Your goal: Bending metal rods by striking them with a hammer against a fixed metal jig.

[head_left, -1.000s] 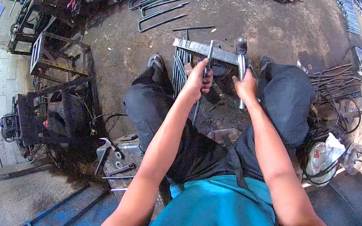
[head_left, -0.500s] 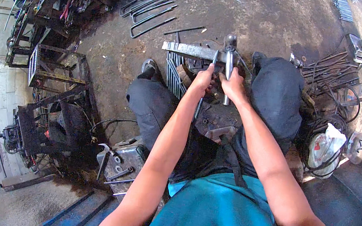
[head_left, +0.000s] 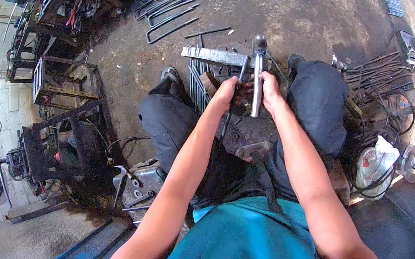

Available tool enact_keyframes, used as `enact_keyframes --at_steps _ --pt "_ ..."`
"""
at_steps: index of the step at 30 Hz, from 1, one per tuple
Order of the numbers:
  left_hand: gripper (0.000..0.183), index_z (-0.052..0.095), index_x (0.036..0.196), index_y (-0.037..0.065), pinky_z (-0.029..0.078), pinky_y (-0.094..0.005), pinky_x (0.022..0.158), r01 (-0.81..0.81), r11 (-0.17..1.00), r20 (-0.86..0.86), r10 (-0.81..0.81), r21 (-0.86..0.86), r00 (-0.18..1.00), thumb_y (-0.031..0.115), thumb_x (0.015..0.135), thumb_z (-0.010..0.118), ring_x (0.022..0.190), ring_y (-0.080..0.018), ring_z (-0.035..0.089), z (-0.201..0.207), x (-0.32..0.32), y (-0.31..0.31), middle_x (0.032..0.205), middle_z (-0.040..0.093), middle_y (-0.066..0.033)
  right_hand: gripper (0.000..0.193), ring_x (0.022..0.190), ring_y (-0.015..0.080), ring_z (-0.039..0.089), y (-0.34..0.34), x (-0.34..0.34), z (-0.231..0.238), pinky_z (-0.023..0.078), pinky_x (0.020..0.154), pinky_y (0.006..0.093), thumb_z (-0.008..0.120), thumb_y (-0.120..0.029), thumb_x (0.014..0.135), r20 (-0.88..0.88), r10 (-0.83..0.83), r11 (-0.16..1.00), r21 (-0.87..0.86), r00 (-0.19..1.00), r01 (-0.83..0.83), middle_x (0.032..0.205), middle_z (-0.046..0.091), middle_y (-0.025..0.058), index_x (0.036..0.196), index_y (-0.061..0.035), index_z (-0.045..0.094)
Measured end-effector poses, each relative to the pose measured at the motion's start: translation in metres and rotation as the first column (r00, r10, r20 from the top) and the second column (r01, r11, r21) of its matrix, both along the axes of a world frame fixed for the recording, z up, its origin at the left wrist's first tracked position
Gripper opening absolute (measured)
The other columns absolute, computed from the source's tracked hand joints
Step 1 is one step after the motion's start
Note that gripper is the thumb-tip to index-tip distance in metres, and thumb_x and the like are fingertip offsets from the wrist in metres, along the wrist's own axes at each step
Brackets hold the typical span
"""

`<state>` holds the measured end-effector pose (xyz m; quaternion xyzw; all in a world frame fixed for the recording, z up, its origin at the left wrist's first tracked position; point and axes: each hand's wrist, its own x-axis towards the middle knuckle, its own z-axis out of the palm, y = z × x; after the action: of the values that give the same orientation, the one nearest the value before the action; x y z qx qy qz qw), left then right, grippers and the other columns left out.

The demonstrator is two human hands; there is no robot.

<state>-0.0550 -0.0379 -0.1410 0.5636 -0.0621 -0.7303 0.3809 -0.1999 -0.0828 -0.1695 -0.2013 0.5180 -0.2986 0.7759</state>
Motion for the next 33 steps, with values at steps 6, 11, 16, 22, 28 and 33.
enact_keyframes --at_steps 6,11,16,22,28,33 --pt "0.031 0.066 0.092 0.0 0.05 -0.0326 0.065 0.067 0.985 0.177 -0.038 -0.16 0.983 0.022 0.093 0.044 0.07 -0.0189 0.064 0.007 0.008 0.012 0.085 0.068 -0.0104 0.019 0.058 0.0215 0.056 -0.001 0.004 0.02 0.048 0.053 0.0374 0.058 -0.019 0.069 -0.004 0.024 0.999 0.049 1.0 -0.023 0.068 0.055 0.0071 0.082 -0.0055 0.057" --pt "0.027 0.062 0.095 0.0 0.049 -0.032 0.061 0.027 0.977 0.072 -0.012 -0.21 0.997 0.023 0.098 0.048 0.065 -0.0181 0.06 0.007 0.012 0.019 0.076 0.063 -0.0055 0.016 0.057 0.022 0.055 0.0 0.01 0.028 0.048 0.048 0.0381 0.054 -0.014 0.07 0.077 -0.016 0.995 0.104 0.997 0.008 0.066 0.053 0.0075 0.082 -0.0035 0.055" --pt "0.033 0.061 0.096 0.0 0.05 -0.0332 0.065 0.092 0.985 0.093 -0.08 -0.143 0.992 0.03 0.099 0.046 0.067 -0.0201 0.061 0.001 0.017 0.028 0.078 0.062 -0.0069 0.014 0.042 0.0122 0.045 0.0 0.008 0.032 0.038 0.038 0.0299 0.059 -0.017 0.077 -0.196 0.021 0.993 -0.109 0.98 -0.043 0.057 0.047 0.0001 0.074 -0.0081 0.049" --pt "0.038 0.057 0.097 0.0 0.052 -0.0376 0.06 0.112 0.982 0.097 -0.098 -0.153 0.99 0.036 0.1 0.044 0.065 -0.0236 0.062 -0.004 0.016 0.03 0.076 0.059 -0.0084 0.016 0.039 0.0095 0.043 0.013 0.002 0.051 0.035 0.034 0.0275 0.064 -0.014 0.079 -0.302 0.011 0.966 -0.241 0.953 -0.088 0.056 0.046 -0.0013 0.074 -0.0084 0.05" --pt "0.051 0.059 0.109 -0.007 0.053 -0.0367 0.065 0.159 0.987 0.18 -0.154 -0.011 0.971 0.042 0.098 0.048 0.075 -0.0216 0.064 -0.004 0.019 0.032 0.09 0.067 -0.0134 0.029 0.036 0.0098 0.043 0.033 -0.007 0.099 0.035 0.032 0.0282 0.063 -0.027 0.088 -0.18 0.037 0.969 -0.235 0.983 -0.079 0.054 0.044 -0.0017 0.072 -0.0103 0.046" --pt "0.052 0.054 0.079 0.002 0.052 -0.046 0.045 0.098 0.995 0.18 -0.095 -0.012 0.979 0.053 0.093 0.051 0.051 -0.0271 0.061 0.002 0.009 0.033 0.066 0.057 -0.0108 0.033 0.037 0.0119 0.044 0.038 -0.016 0.085 0.038 0.033 0.0289 0.048 -0.042 0.098 -0.412 0.138 0.919 -0.285 0.901 -0.271 0.055 0.046 0.0016 0.108 -0.0109 0.045"
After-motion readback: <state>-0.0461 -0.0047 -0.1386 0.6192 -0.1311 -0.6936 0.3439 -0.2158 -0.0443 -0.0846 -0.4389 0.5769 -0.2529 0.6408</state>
